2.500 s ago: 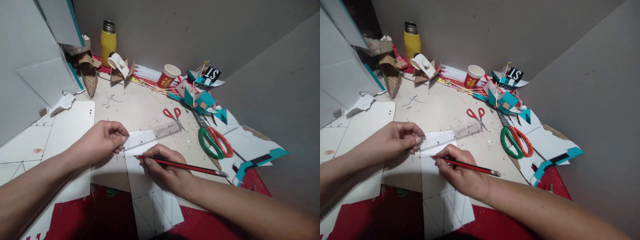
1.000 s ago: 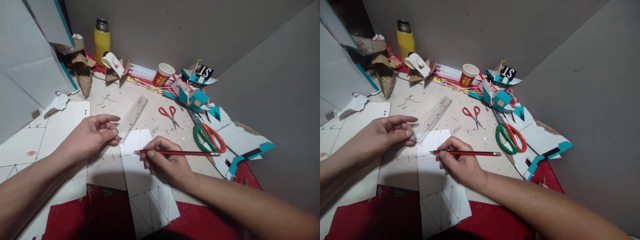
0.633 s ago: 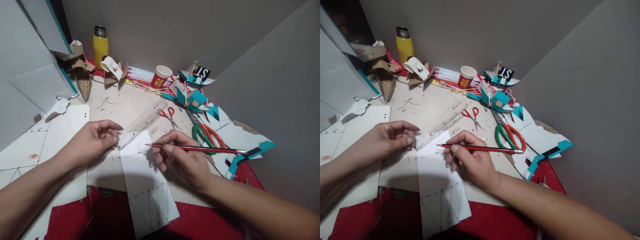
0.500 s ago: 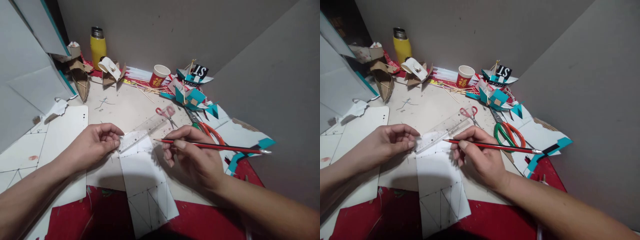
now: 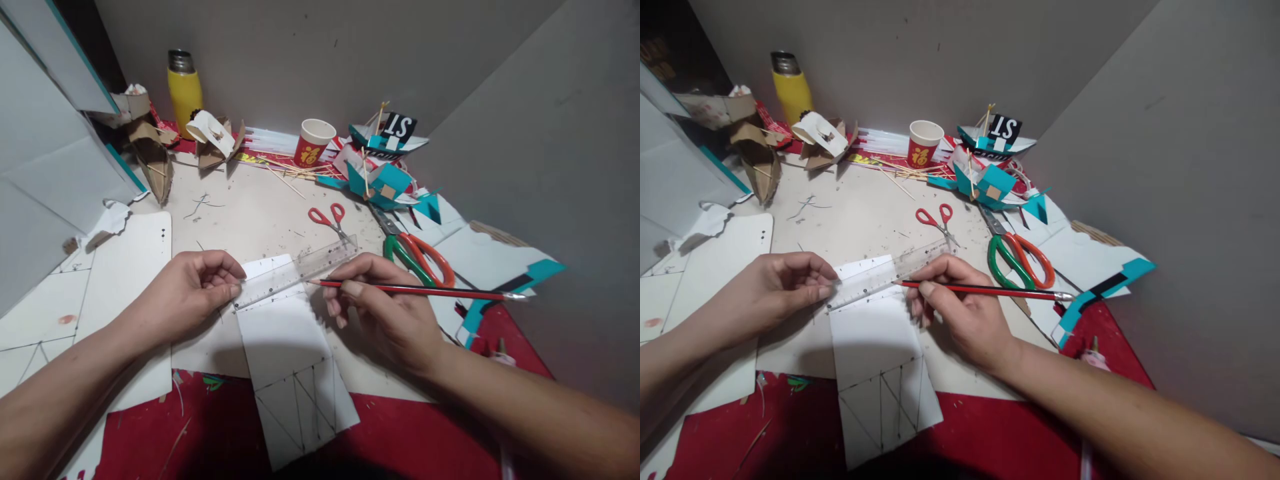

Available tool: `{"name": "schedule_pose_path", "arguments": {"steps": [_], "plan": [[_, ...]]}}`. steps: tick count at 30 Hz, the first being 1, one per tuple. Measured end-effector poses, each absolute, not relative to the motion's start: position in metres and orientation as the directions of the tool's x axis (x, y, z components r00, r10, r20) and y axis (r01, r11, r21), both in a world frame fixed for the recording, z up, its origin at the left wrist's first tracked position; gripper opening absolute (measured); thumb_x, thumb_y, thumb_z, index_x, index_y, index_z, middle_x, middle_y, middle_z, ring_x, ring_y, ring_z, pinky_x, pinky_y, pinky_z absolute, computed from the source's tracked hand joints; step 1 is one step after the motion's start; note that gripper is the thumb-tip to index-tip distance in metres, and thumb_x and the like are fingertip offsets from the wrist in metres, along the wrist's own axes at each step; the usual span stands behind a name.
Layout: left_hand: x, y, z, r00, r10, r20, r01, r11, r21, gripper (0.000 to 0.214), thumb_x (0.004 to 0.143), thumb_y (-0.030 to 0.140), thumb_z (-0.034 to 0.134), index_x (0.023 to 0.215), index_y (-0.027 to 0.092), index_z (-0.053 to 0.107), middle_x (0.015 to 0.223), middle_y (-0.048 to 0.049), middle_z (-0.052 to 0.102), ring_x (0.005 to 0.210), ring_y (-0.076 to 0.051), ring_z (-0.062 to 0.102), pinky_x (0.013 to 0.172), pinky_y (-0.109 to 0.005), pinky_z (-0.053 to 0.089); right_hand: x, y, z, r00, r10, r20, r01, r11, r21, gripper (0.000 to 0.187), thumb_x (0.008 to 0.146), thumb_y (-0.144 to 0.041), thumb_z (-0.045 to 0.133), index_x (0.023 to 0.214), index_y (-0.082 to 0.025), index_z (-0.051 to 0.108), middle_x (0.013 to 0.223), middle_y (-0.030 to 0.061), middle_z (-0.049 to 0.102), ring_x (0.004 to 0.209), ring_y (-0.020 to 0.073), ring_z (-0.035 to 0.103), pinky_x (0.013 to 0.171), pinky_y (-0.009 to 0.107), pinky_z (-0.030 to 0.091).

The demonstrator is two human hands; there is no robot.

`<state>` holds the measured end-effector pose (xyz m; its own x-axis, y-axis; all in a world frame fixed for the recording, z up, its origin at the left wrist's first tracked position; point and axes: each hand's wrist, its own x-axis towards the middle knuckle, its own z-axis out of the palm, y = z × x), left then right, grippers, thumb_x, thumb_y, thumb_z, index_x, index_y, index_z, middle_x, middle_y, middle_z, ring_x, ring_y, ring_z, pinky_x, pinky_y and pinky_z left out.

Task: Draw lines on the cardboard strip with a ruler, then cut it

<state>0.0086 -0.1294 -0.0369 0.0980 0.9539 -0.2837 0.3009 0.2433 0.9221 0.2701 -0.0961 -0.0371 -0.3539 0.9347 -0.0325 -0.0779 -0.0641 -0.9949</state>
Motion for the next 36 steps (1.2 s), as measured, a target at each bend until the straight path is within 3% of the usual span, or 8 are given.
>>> {"name": "schedule_pose_path", "arguments": {"steps": [30, 33, 36], "plan": [[0.0092, -0.1254, -0.0440, 0.105, 0.962, -0.251, 0.334, 0.204, 0.920, 0.009, 0.080, 0.030, 0.072, 0.084, 0.021, 0.073, 0.065, 0.0021, 0.062, 0.060, -0.011, 0.051, 0.051, -0.021, 0.035, 0.2744, -0.1020, -0.0411, -0.415, 0.908, -0.047, -0.071, -0.084, -0.994, 0.003, 0.085, -0.019, 0.071, 0.083, -0.021, 0.070, 0.070, 0.0007, 0.074, 0.056, 0.0115, 0.066, 0.052, 0.022, 0.055], [0.0092, -0.1258, -0.0433, 0.096, 0.965, -0.242, 0.329, 0.199, 0.923, 0.010, 0.078, 0.030, 0.073, 0.083, 0.021, 0.073, 0.065, 0.0013, 0.064, 0.059, -0.011, 0.052, 0.050, -0.021, 0.036, 0.2745, -0.1032, -0.0436, -0.449, 0.893, -0.033, -0.053, -0.064, -0.997, 0.000, 0.087, -0.021, 0.072, 0.087, -0.021, 0.072, 0.072, 0.0015, 0.074, 0.060, 0.0116, 0.067, 0.056, 0.022, 0.056], [0.0076, -0.1263, -0.0385, 0.078, 0.960, -0.271, 0.283, 0.239, 0.929, 0.013, 0.075, 0.031, 0.076, 0.083, 0.020, 0.074, 0.068, -0.0004, 0.067, 0.061, -0.012, 0.055, 0.052, -0.021, 0.040, 0.2733, -0.1028, -0.0409, -0.448, 0.894, 0.000, -0.064, -0.033, -0.997, 0.010, 0.092, -0.030, 0.068, 0.094, -0.022, 0.075, 0.076, 0.0026, 0.074, 0.060, 0.0122, 0.067, 0.052, 0.022, 0.054]]}}
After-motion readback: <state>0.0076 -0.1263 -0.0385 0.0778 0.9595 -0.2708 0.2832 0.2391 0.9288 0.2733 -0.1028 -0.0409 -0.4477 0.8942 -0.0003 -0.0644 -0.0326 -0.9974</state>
